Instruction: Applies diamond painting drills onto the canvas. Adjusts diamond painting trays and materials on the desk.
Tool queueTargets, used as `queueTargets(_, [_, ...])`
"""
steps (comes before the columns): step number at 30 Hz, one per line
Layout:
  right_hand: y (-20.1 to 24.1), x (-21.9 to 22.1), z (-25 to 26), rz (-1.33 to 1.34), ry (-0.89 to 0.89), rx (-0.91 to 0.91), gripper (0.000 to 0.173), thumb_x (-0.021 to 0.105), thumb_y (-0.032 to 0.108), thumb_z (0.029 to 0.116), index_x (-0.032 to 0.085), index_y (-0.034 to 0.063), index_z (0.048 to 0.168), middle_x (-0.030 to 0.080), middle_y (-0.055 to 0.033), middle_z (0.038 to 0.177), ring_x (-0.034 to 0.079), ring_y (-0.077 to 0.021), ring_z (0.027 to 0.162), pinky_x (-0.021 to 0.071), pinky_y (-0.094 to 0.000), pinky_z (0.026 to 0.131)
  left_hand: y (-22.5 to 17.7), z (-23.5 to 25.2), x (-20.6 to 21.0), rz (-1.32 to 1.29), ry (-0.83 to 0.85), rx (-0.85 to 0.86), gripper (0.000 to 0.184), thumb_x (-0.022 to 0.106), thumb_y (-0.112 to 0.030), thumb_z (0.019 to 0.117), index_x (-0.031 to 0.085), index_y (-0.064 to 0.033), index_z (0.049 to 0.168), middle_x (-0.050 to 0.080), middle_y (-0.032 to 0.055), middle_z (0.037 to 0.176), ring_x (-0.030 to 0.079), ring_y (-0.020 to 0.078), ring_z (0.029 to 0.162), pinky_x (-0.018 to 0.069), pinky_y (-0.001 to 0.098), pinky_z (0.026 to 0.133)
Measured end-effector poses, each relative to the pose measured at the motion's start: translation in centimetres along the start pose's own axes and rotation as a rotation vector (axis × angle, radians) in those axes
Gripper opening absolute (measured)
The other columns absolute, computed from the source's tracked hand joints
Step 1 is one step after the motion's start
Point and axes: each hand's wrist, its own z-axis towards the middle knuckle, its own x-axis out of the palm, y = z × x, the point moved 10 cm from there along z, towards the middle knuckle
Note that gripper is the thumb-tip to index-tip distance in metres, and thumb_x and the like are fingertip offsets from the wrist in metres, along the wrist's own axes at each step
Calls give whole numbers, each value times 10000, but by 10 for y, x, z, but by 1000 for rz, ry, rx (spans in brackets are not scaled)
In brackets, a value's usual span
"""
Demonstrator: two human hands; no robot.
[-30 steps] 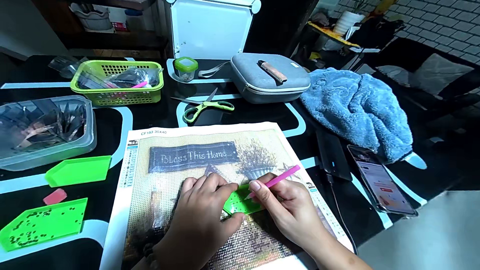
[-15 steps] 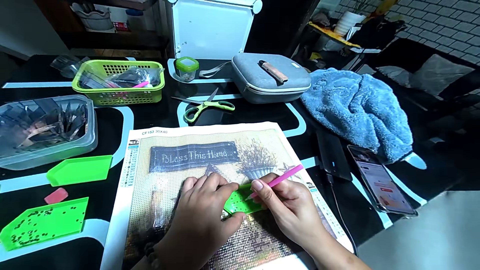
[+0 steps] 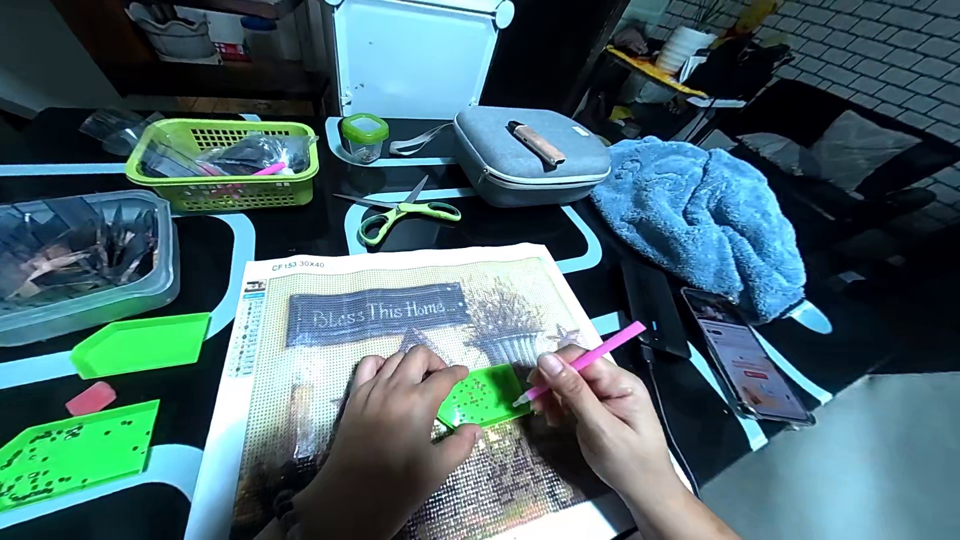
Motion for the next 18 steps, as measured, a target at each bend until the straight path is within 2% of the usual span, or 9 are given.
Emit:
queueTargets(3, [-3,-3,-7,-27,-1,-18,260,536,232,1075,700,108,914,679,46,762,626,1,656,532,-152,603,0,-1,-1,3,-4,-2,410,647,-540,808,794,-278,1087,706,-84,959,639,85,830,455,364,765])
queueTargets(7, [7,14,-2,-144,78,-97,260,547,224,1074,703,72,933,684,36,781,640,2,701,543,-153,640,1,-1,-1,9,2,-8,414,647,-541,803,794,-281,1089,704,-84,957,640,89,833,461,373,776])
queueTargets(11, [10,27,5,-255,115,-123,278,552,243,1067,697,80,896,671,42,766,632,11,698,533,-149,637,0,0,-1,13,0,-2,405,643,-537,806,794,-283,1084,700,-86,955,637,87,840,456,371,777])
queueTargets(18, [7,33,7,-284,131,-131,287,553,250,1065,704,76,892,680,43,770,637,19,703,534,-142,638,-1,-1,-1,7,-11,14,405,630,-529,822,794,-264,1082,696,-81,944,634,88,837,448,373,776])
